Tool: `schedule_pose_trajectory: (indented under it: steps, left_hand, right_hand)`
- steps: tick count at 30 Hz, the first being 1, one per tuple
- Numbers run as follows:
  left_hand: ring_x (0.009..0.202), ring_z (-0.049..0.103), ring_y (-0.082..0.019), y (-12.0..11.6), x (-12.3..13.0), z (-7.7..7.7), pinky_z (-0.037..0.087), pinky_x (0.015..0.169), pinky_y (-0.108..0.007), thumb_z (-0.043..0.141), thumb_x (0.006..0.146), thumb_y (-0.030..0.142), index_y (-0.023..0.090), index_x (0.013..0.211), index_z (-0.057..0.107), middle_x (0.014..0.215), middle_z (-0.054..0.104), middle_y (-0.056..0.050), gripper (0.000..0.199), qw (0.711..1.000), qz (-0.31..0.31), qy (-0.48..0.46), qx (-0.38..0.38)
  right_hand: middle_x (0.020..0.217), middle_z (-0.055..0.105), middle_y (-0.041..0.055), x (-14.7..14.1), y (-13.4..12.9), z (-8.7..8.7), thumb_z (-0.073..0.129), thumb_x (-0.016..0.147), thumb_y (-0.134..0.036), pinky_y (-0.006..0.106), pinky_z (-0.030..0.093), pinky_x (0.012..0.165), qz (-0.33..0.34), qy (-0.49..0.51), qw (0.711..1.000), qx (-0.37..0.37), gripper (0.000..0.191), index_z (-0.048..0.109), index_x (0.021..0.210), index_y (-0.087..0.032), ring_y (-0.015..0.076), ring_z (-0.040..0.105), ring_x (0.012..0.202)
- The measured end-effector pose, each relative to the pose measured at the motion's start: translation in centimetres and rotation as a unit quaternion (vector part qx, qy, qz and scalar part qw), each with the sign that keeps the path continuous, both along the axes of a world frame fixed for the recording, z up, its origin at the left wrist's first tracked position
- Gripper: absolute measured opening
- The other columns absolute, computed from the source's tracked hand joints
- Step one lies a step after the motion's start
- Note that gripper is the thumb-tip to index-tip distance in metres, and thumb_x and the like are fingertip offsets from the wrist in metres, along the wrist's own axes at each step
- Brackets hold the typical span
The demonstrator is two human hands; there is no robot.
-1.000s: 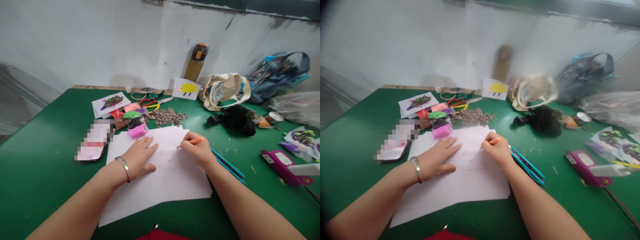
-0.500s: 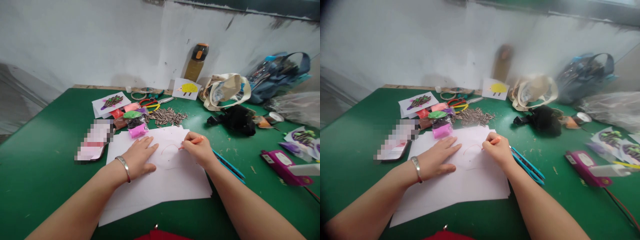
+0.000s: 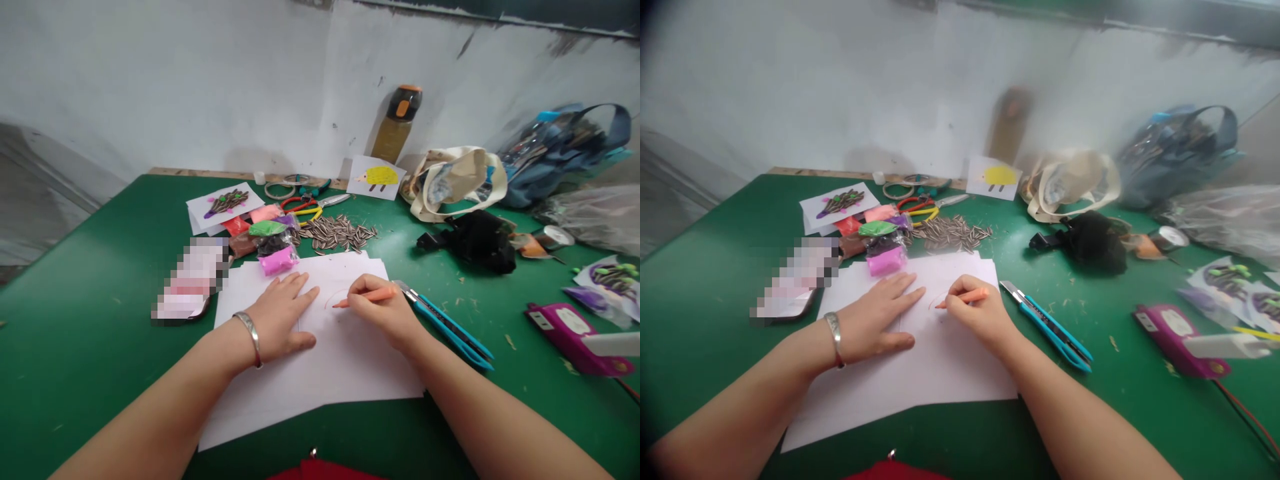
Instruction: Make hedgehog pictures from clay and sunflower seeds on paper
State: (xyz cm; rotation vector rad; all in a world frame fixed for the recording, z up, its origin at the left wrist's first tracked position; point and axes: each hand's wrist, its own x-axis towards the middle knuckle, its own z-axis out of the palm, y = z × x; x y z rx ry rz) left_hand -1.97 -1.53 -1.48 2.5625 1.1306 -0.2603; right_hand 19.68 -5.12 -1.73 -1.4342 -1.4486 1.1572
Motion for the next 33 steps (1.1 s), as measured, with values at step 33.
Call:
schedule_pose_trajectory:
  steps: [33]
  left_hand:
    - [0.139,0.019,-0.038,0.1,-0.2,-0.9,0.019,0.111,-0.053,0.065,0.07,0.054,0.021,0.141,0.034,0.154,0.02,-0.016,0.085,1.0,0.002,-0.022,0.008]
  right_hand:
    - [0.083,0.072,0.0002,-0.8,-0.1,-0.5,0.053,0.075,-0.018,0.026,0.047,0.067,0.035,-0.037,0.999,-0.005,0.009,0.06,0.072,-0.022,0.0172,0.066,0.081]
